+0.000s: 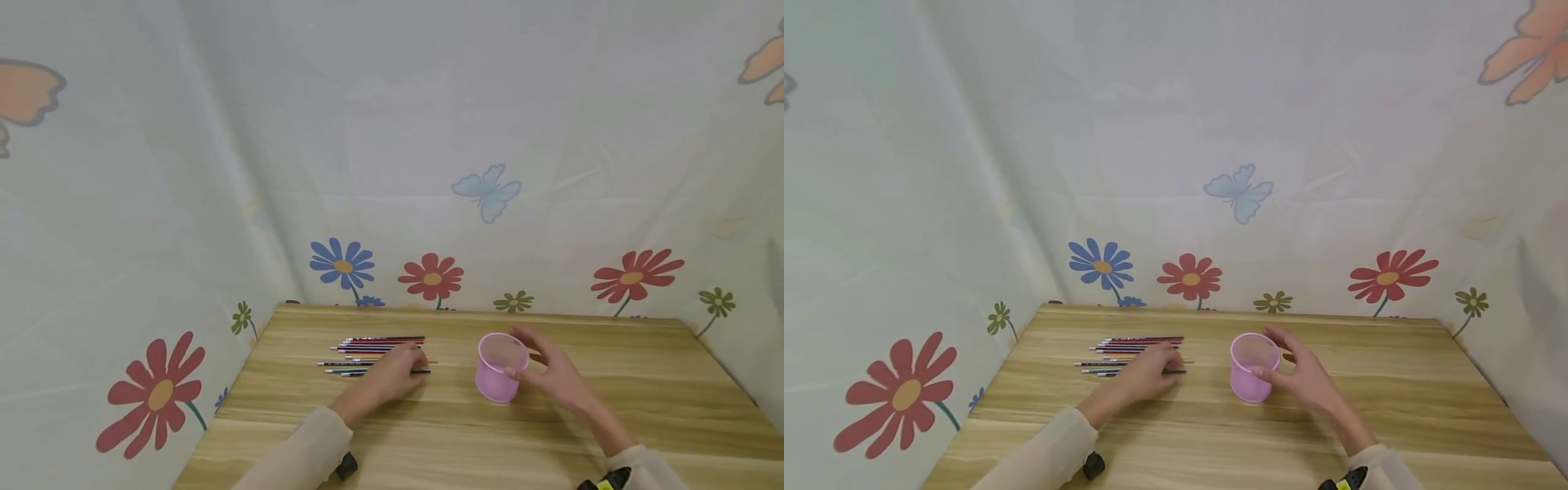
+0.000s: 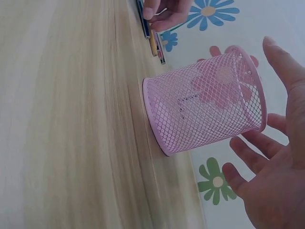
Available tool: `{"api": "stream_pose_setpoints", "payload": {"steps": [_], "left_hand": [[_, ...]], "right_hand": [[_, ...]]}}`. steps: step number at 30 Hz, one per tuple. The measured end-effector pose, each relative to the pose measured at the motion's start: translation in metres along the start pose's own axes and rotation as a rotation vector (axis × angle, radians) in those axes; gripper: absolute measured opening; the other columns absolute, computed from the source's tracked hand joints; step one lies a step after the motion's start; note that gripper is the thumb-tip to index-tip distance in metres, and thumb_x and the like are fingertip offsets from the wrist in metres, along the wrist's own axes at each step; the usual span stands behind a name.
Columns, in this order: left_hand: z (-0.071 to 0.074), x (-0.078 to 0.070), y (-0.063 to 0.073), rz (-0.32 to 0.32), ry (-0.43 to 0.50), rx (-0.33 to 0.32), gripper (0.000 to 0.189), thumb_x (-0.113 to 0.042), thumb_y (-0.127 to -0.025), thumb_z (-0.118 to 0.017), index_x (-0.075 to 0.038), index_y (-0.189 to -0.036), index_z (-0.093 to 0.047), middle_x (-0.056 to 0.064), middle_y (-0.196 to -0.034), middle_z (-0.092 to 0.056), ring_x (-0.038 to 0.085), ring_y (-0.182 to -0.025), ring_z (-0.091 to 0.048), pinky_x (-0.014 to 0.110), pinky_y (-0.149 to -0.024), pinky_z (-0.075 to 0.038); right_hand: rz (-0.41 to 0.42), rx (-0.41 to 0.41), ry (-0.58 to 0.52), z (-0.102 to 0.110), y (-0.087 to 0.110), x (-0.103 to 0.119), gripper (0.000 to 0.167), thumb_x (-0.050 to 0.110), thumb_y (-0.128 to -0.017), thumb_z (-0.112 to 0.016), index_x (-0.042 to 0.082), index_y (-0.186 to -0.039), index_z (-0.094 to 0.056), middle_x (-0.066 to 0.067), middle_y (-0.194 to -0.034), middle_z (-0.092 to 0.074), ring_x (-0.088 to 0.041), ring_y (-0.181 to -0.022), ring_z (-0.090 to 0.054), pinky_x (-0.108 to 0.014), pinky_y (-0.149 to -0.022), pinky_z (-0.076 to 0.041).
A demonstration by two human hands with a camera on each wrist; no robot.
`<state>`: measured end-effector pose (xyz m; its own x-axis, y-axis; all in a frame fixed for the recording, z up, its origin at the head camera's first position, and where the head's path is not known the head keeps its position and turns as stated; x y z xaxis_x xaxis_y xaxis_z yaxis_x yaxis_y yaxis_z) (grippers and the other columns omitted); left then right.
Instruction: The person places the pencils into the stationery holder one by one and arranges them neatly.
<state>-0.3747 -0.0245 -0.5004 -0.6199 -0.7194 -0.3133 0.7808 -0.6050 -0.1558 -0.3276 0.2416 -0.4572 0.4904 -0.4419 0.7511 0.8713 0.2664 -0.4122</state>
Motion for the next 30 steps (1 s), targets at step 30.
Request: {"api": "stream_pose_setpoints", "payload": {"steps": [30], "left_hand": [[-0.01, -0.011, -0.01, -0.026, -0.082, 0.047, 0.005, -0.014, -0.097, -0.078, -0.018, -0.097, -0.076, -0.01, -0.094, -0.063, 0.003, -0.086, -0.059, 0.021, -0.079, -0.054]], "right_hand": [[-0.093, 0.007, -0.273, -0.016, 0.007, -0.029, 0.066, 0.005, -0.096, -0.077, -0.001, -0.153, -0.046, -0.03, -0.143, -0.057, -0.043, -0.13, -0.057, -0.033, -0.103, -0.054]]}}
Point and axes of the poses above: each hand's wrist, its own y-axis away from the middle knuckle, its own z-axis out of the back of the hand, x = y × z, the point moved 9 cm from there along -y, towards the middle knuckle
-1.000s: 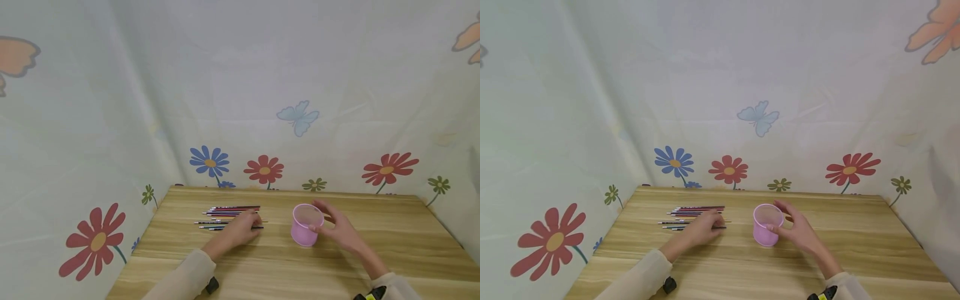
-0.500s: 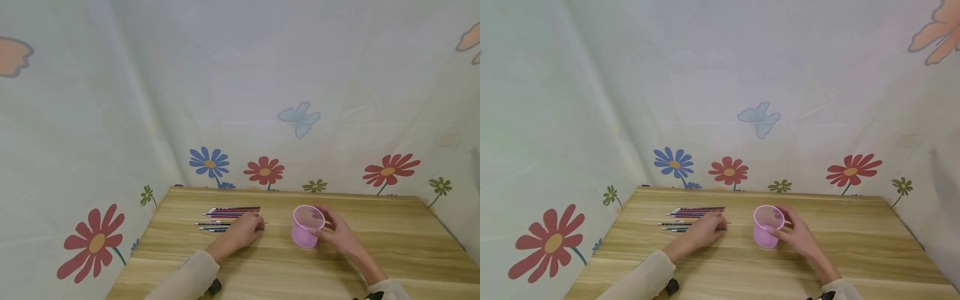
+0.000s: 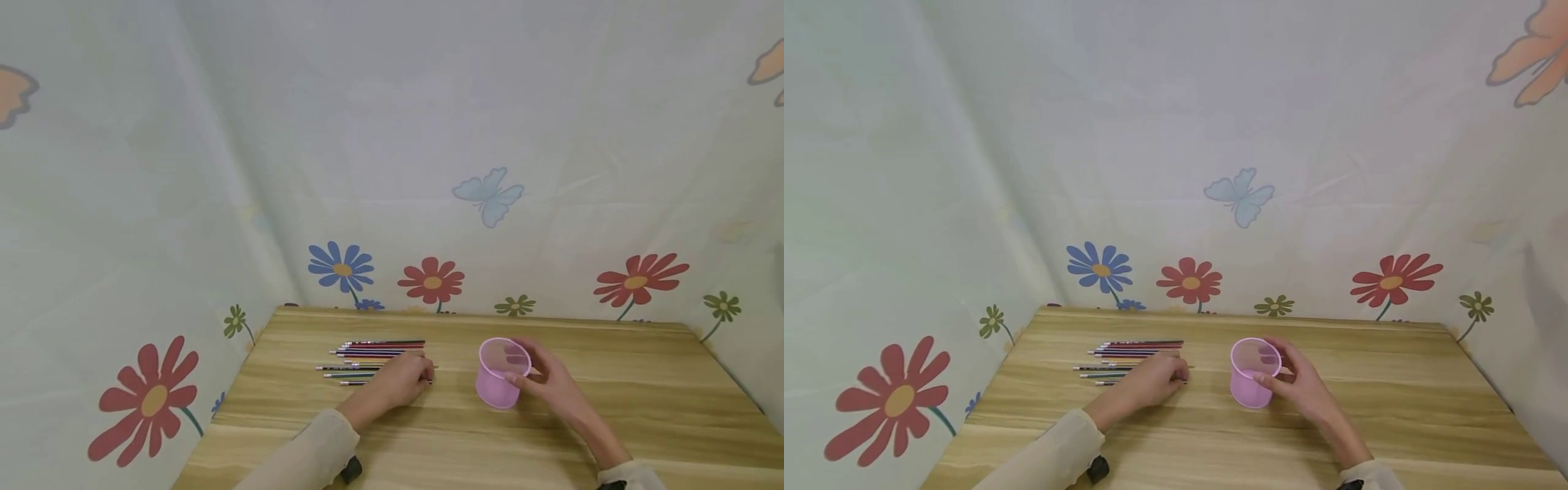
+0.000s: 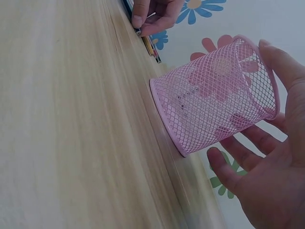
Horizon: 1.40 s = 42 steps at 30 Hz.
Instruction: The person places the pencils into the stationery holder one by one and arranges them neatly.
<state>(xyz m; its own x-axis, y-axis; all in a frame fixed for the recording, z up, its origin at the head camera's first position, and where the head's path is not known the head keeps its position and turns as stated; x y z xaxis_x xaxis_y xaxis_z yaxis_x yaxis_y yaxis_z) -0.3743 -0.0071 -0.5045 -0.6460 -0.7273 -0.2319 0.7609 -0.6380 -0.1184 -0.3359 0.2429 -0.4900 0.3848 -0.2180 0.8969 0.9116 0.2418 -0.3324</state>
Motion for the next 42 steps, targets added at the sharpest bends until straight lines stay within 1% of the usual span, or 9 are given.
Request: {"api": "stream_pose_setpoints", "payload": {"steps": [4, 10, 14, 21, 29, 33, 36, 42], "left_hand": [[-0.0035, -0.0006, -0.0021, -0.001, -0.002, 0.015, 0.006, -0.013, -0.097, -0.077, -0.018, -0.096, -0.077, -0.01, -0.094, -0.065, 0.003, -0.086, -0.06, 0.021, -0.08, -0.054], [-0.0078, -0.0001, -0.0024, 0.012, -0.005, 0.025, 0.008, -0.012, -0.095, -0.078, -0.019, -0.092, -0.077, -0.011, -0.091, -0.064, 0.002, -0.082, -0.057, 0.021, -0.077, -0.053], [-0.0088, -0.0014, -0.0022, 0.007, -0.003, 0.027, 0.008, -0.013, -0.096, -0.078, -0.02, -0.092, -0.077, -0.012, -0.09, -0.063, 0.002, -0.081, -0.056, 0.02, -0.076, -0.052], [-0.0057, -0.0022, -0.0029, -0.002, -0.023, 0.023, 0.007, -0.012, -0.095, -0.079, -0.019, -0.093, -0.078, -0.011, -0.091, -0.065, 0.002, -0.081, -0.057, 0.02, -0.076, -0.053], [-0.0031, 0.0011, -0.0048, 0.001, 0.023, 0.045, 0.011, -0.008, -0.093, -0.078, -0.018, -0.091, -0.077, -0.008, -0.091, -0.068, 0.001, -0.078, -0.056, 0.019, -0.072, -0.052], [-0.0025, 0.0024, -0.006, 0.025, 0.039, 0.054, 0.012, -0.007, -0.093, -0.077, -0.018, -0.09, -0.077, -0.008, -0.09, -0.068, 0.001, -0.078, -0.057, 0.02, -0.073, -0.053], [-0.0028, 0.0008, -0.0092, 0.033, 0.02, 0.06, 0.011, -0.007, -0.094, -0.076, -0.018, -0.091, -0.076, -0.008, -0.091, -0.069, 0.002, -0.08, -0.057, 0.021, -0.074, -0.053], [-0.0025, 0.0007, -0.006, 0.022, -0.064, 0.064, 0.008, -0.013, -0.096, -0.074, -0.019, -0.092, -0.074, -0.009, -0.092, -0.065, 0.003, -0.081, -0.056, 0.021, -0.074, -0.051]], "right_hand": [[-0.014, -0.011, -0.015, 0.0, 0.0024, -0.0044, 0.067, 0.004, -0.095, -0.078, 0.0, -0.153, -0.046, -0.028, -0.144, -0.057, -0.036, -0.13, -0.059, -0.031, -0.103, -0.054], [-0.003, -0.007, -0.036, -0.0026, 0.0056, -0.0069, 0.067, 0.003, -0.096, -0.077, -0.001, -0.154, -0.045, -0.03, -0.143, -0.057, -0.037, -0.129, -0.059, -0.036, -0.103, -0.055], [-0.003, -0.017, -0.031, -0.0006, 0.0085, -0.0079, 0.066, 0.003, -0.096, -0.077, -0.001, -0.154, -0.045, -0.029, -0.143, -0.057, -0.034, -0.129, -0.059, -0.036, -0.104, -0.054], [0.006, -0.013, -0.037, -0.0011, 0.0067, -0.0071, 0.066, 0.002, -0.097, -0.075, 0.0, -0.155, -0.044, -0.028, -0.145, -0.056, -0.034, -0.131, -0.058, -0.032, -0.105, -0.052], [0.013, -0.009, -0.039, -0.0019, 0.0047, -0.008, 0.065, 0.002, -0.097, -0.075, 0.001, -0.155, -0.044, -0.029, -0.146, -0.055, -0.035, -0.132, -0.057, -0.031, -0.104, -0.053], [0.008, -0.012, -0.034, -0.001, 0.0046, -0.0094, 0.066, 0.003, -0.098, -0.075, 0.001, -0.156, -0.044, -0.028, -0.147, -0.055, -0.033, -0.133, -0.056, -0.029, -0.105, -0.052], [0.023, -0.022, -0.024, 0.0016, 0.0053, -0.0088, 0.065, 0.002, -0.098, -0.074, 0.0, -0.156, -0.044, -0.029, -0.147, -0.055, -0.03, -0.133, -0.057, -0.028, -0.104, -0.052], [0.045, -0.028, -0.015, -0.0021, 0.0035, -0.0065, 0.063, -0.002, -0.097, -0.072, 0.0, -0.154, -0.045, -0.031, -0.143, -0.057, -0.021, -0.129, -0.06, -0.025, -0.1, -0.053]]}}
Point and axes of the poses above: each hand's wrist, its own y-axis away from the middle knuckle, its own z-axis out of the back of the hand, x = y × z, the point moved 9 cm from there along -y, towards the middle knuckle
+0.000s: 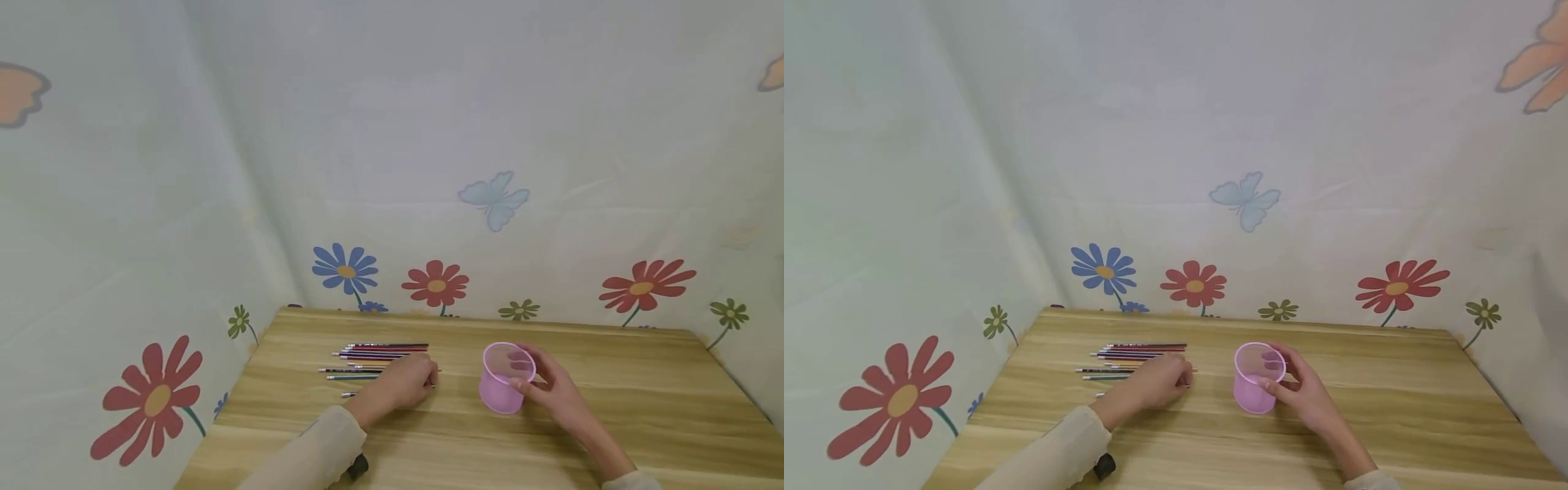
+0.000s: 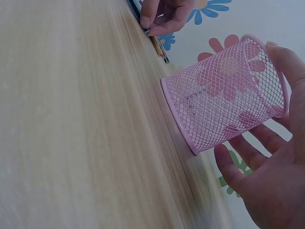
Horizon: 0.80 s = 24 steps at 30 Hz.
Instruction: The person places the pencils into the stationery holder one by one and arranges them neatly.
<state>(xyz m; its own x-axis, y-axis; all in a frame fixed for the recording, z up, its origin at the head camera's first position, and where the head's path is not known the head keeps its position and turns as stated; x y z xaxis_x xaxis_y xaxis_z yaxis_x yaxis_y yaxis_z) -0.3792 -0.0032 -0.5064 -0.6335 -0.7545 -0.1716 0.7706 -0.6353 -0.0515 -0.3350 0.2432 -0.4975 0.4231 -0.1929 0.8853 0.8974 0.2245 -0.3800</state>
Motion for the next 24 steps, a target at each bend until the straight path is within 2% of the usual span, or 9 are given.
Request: {"api": "stream_pose_setpoints", "payload": {"steps": [7, 15, 18, 24], "left_hand": [[-0.001, -0.005, 0.002, -0.037, -0.037, 0.037, 0.011, -0.014, -0.096, -0.075, -0.021, -0.089, -0.07, -0.011, -0.089, -0.057, 0.003, -0.078, -0.052, 0.02, -0.07, -0.048], [0.0, -0.012, 0.005, -0.086, -0.025, 0.076, 0.008, -0.015, -0.096, -0.076, -0.021, -0.093, -0.071, -0.013, -0.089, -0.059, 0.002, -0.079, -0.052, 0.016, -0.07, -0.047], [0.004, -0.012, 0.005, -0.097, 0.027, 0.069, 0.006, -0.015, -0.098, -0.073, -0.021, -0.095, -0.071, -0.014, -0.089, -0.06, 0.001, -0.08, -0.053, 0.016, -0.071, -0.047], [0.022, -0.009, 0.007, -0.074, 0.212, 0.044, 0.004, -0.019, -0.101, -0.071, -0.022, -0.098, -0.072, -0.014, -0.087, -0.062, 0.005, -0.08, -0.056, 0.02, -0.073, -0.051]], "right_hand": [[-0.011, 0.011, 0.0, 0.001, 0.0, 0.0, 0.063, 0.0, -0.098, -0.073, -0.001, -0.154, -0.045, -0.031, -0.144, -0.056, -0.026, -0.131, -0.059, -0.026, -0.102, -0.053], [-0.029, 0.013, 0.004, 0.0, 0.001, 0.002, 0.062, 0.001, -0.099, -0.072, 0.001, -0.154, -0.045, -0.03, -0.144, -0.056, -0.029, -0.132, -0.058, -0.025, -0.101, -0.052], [-0.037, 0.022, 0.0, -0.001, 0.001, 0.003, 0.061, 0.002, -0.1, -0.072, 0.001, -0.155, -0.044, -0.029, -0.145, -0.056, -0.028, -0.132, -0.058, -0.025, -0.101, -0.051], [-0.045, 0.022, -0.007, -0.001, 0.002, 0.003, 0.063, 0.002, -0.1, -0.071, 0.001, -0.156, -0.043, -0.029, -0.147, -0.055, -0.024, -0.133, -0.058, -0.024, -0.101, -0.051]]}}
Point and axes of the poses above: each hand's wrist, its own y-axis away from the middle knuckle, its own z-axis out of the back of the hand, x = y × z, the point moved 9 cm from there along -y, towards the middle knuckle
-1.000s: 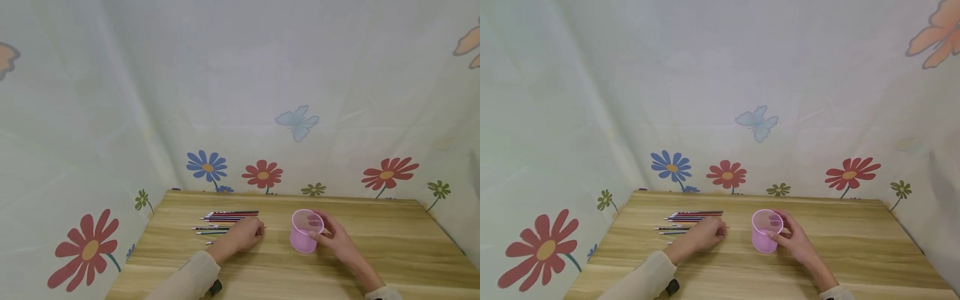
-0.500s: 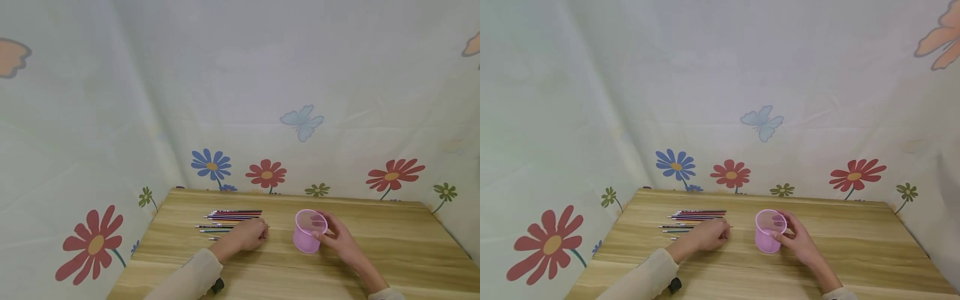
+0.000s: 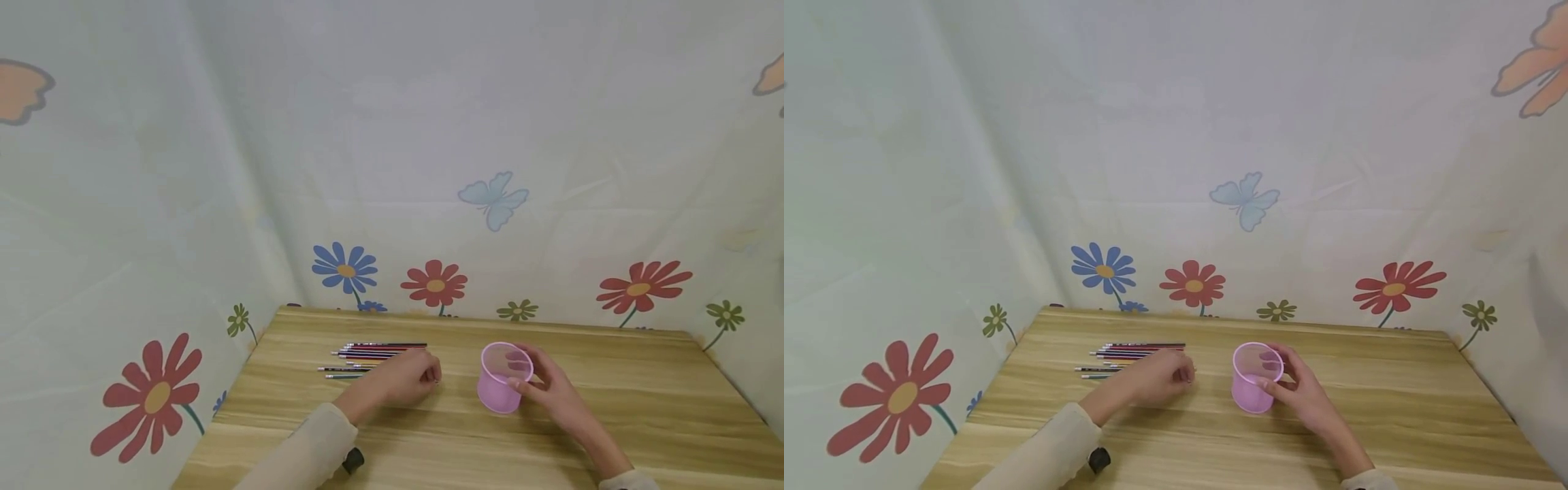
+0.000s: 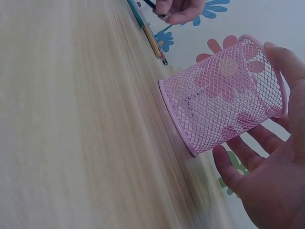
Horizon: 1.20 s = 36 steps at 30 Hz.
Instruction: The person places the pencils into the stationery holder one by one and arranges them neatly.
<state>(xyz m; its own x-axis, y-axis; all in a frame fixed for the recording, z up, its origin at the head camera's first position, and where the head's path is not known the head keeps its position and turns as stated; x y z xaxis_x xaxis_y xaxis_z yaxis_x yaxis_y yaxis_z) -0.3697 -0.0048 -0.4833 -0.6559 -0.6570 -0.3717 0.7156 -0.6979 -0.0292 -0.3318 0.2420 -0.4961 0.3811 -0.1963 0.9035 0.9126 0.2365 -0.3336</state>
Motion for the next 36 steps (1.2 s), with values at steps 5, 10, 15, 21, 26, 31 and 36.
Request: {"api": "stream_pose_setpoints", "payload": {"steps": [5, 10, 15, 21, 26, 31, 36], "left_hand": [[0.021, -0.005, 0.004, 0.002, 0.101, -0.013, 0.003, -0.021, -0.103, -0.073, -0.019, -0.104, -0.074, -0.015, -0.091, -0.063, 0.004, -0.084, -0.059, 0.02, -0.078, -0.053], [0.05, -0.02, 0.008, -0.035, 0.279, -0.04, 0.004, -0.019, -0.102, -0.074, -0.02, -0.105, -0.071, -0.013, -0.093, -0.067, 0.004, -0.085, -0.063, 0.021, -0.078, -0.055], [0.083, -0.037, 0.018, -0.101, 0.454, -0.154, 0.008, -0.02, -0.103, -0.073, -0.02, -0.11, -0.07, -0.01, -0.1, -0.07, 0.007, -0.093, -0.068, 0.027, -0.087, -0.059], [0.112, -0.056, 0.026, -0.19, 0.586, -0.317, 0.017, -0.022, -0.102, -0.075, -0.014, -0.116, -0.071, -0.007, -0.106, -0.071, 0.012, -0.098, -0.069, 0.033, -0.093, -0.059], [0.129, -0.071, 0.028, -0.255, 0.69, -0.397, 0.015, -0.017, -0.101, -0.075, -0.013, -0.115, -0.071, -0.001, -0.107, -0.071, 0.016, -0.1, -0.07, 0.036, -0.095, -0.059], [0.147, -0.088, 0.027, -0.313, 0.762, -0.482, 0.016, -0.011, -0.1, -0.075, -0.01, -0.115, -0.071, 0.003, -0.107, -0.07, 0.021, -0.1, -0.07, 0.041, -0.094, -0.06], [0.156, -0.094, 0.021, -0.31, 0.782, -0.557, 0.015, -0.014, -0.101, -0.075, -0.011, -0.115, -0.071, 0.002, -0.108, -0.071, 0.02, -0.1, -0.07, 0.037, -0.094, -0.06]], "right_hand": [[-0.008, -0.004, 0.01, 0.001, 0.0, -0.003, 0.064, 0.003, -0.1, -0.072, 0.003, -0.156, -0.043, -0.028, -0.149, -0.054, -0.023, -0.133, -0.057, -0.024, -0.102, -0.05], [-0.01, -0.008, 0.01, 0.003, 0.0, -0.002, 0.064, 0.002, -0.1, -0.072, 0.003, -0.156, -0.043, -0.028, -0.149, -0.054, -0.028, -0.133, -0.057, -0.023, -0.102, -0.05], [-0.01, -0.009, -0.003, 0.001, 0.001, -0.002, 0.064, 0.001, -0.099, -0.071, 0.001, -0.156, -0.042, -0.031, -0.149, -0.052, -0.028, -0.133, -0.057, -0.023, -0.102, -0.051], [0.013, -0.018, 0.007, 0.0, -0.001, -0.003, 0.064, 0.0, -0.099, -0.072, 0.001, -0.156, -0.043, -0.031, -0.146, -0.053, -0.027, -0.131, -0.058, -0.024, -0.101, -0.052], [0.036, -0.017, 0.003, -0.003, -0.003, 0.0, 0.064, -0.001, -0.099, -0.071, -0.001, -0.156, -0.042, -0.035, -0.144, -0.052, -0.025, -0.13, -0.059, -0.023, -0.099, -0.053], [0.027, -0.014, -0.008, -0.002, -0.002, -0.001, 0.064, -0.001, -0.099, -0.071, -0.001, -0.156, -0.042, -0.038, -0.144, -0.05, -0.03, -0.13, -0.059, -0.023, -0.098, -0.054], [0.008, -0.011, -0.019, -0.001, -0.001, -0.001, 0.064, 0.001, -0.099, -0.072, 0.001, -0.156, -0.042, -0.034, -0.147, -0.051, -0.032, -0.131, -0.058, -0.022, -0.098, -0.053]]}}
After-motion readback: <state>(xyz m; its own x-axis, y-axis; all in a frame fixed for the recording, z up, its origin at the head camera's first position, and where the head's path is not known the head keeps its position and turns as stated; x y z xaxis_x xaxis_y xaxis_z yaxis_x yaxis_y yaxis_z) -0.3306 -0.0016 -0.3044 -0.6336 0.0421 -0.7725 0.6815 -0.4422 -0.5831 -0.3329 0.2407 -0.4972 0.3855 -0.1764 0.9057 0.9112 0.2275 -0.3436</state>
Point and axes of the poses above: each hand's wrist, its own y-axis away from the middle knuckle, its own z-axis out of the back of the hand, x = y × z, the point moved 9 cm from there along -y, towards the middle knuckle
